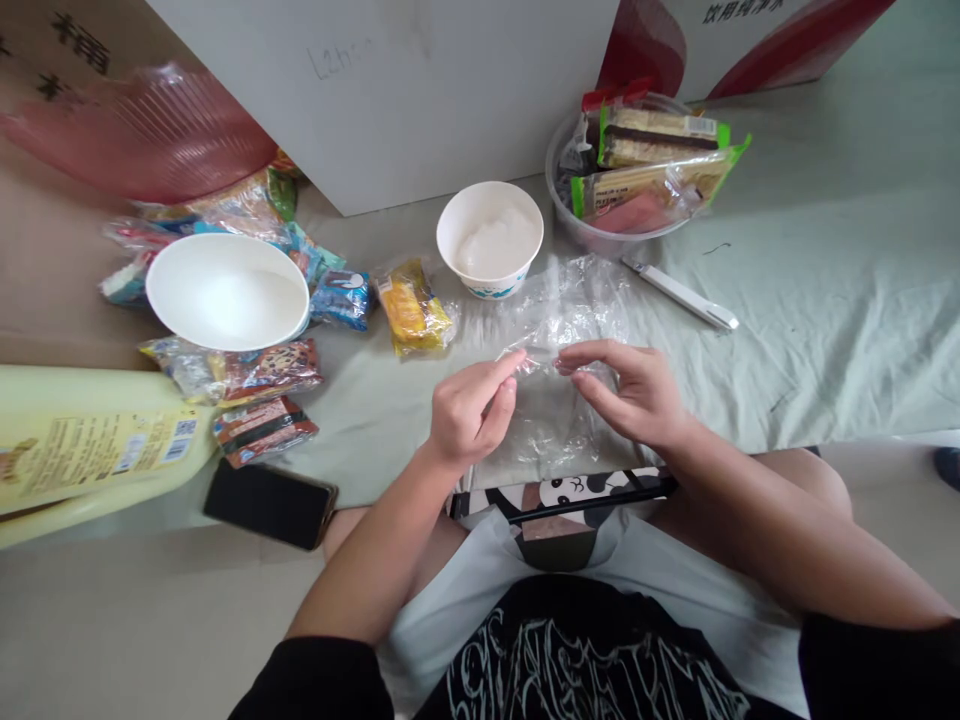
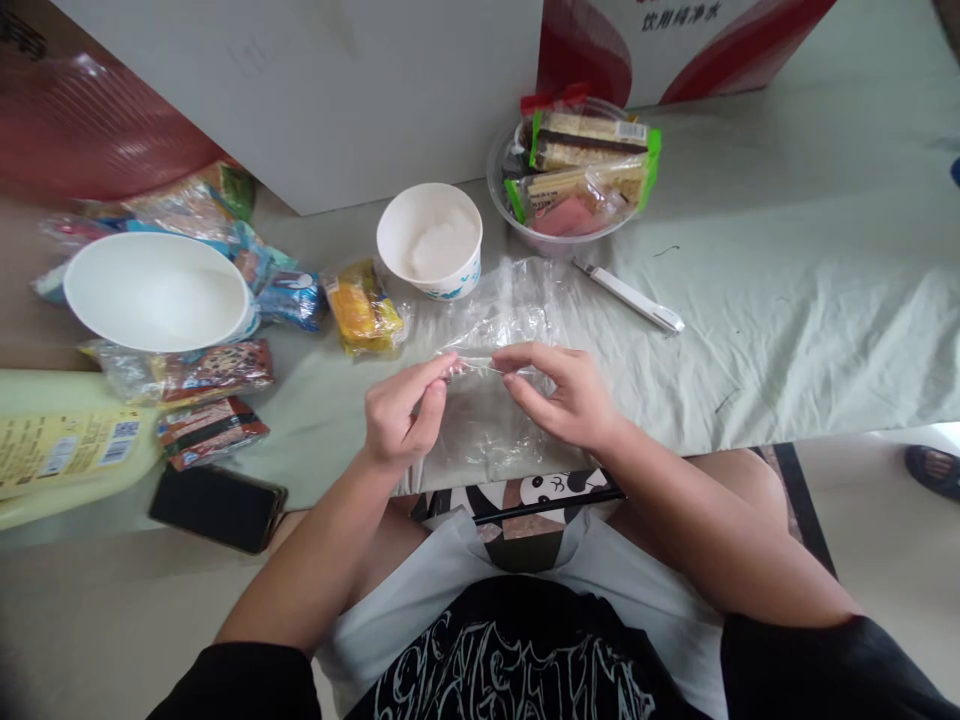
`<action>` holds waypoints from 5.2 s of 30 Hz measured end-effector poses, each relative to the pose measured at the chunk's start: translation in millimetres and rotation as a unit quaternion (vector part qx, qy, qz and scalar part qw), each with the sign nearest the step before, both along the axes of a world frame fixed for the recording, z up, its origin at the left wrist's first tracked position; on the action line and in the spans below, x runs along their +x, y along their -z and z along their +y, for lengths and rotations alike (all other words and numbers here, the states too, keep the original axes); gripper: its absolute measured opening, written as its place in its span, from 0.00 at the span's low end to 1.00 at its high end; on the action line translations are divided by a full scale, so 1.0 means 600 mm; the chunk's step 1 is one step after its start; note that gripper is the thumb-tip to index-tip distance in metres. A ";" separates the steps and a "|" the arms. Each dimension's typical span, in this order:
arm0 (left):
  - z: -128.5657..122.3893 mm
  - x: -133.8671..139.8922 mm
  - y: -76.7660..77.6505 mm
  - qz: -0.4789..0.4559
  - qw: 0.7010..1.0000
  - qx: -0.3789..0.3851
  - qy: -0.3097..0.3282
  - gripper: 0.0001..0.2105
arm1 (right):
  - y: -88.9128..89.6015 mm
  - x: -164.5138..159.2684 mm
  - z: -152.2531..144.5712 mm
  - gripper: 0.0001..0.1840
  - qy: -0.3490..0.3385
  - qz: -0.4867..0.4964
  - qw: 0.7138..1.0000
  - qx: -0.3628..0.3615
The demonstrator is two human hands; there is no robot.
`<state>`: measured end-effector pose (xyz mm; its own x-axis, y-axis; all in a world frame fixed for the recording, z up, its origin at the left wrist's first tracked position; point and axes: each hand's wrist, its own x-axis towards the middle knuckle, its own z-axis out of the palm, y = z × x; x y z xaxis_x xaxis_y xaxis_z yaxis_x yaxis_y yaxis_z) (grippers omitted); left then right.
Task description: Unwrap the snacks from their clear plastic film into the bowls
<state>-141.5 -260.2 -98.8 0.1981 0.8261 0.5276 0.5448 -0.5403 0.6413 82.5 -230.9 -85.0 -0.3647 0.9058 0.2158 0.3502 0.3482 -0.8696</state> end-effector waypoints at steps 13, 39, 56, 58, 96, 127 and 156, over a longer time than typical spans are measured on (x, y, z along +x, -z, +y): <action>0.016 -0.008 0.013 0.059 0.992 -0.113 -0.018 0.13 | 0.030 0.007 0.009 0.28 0.025 -0.088 0.996 0.003; 0.023 0.012 -0.009 -0.526 0.656 -0.536 0.078 0.35 | 0.012 -0.005 0.012 0.25 0.080 0.149 0.946 -0.275; 0.028 0.020 -0.016 -0.401 0.709 -0.574 0.081 0.16 | 0.017 0.033 0.025 0.14 0.181 0.078 0.979 0.056; 0.023 0.021 -0.018 -0.348 0.699 -0.609 0.141 0.17 | 0.003 0.042 0.027 0.11 0.078 0.050 0.993 0.070; 0.022 0.016 -0.003 -0.402 0.754 -0.511 0.089 0.32 | -0.001 0.012 0.017 0.08 0.131 -0.104 0.984 -0.057; 0.026 0.031 0.004 -0.383 0.804 -0.453 -0.038 0.13 | 0.003 0.002 0.010 0.14 0.066 0.101 0.969 -0.218; 0.040 -0.010 -0.024 -0.461 0.736 -0.496 0.022 0.09 | 0.017 0.006 -0.006 0.13 -0.077 0.249 0.935 -0.242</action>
<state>-147.7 -236.3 -84.3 0.1712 0.8986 -0.4039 -0.3728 0.4385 0.8177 86.1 -234.8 -95.2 -0.4621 0.8864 -0.0282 -0.1617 -0.1154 -0.9801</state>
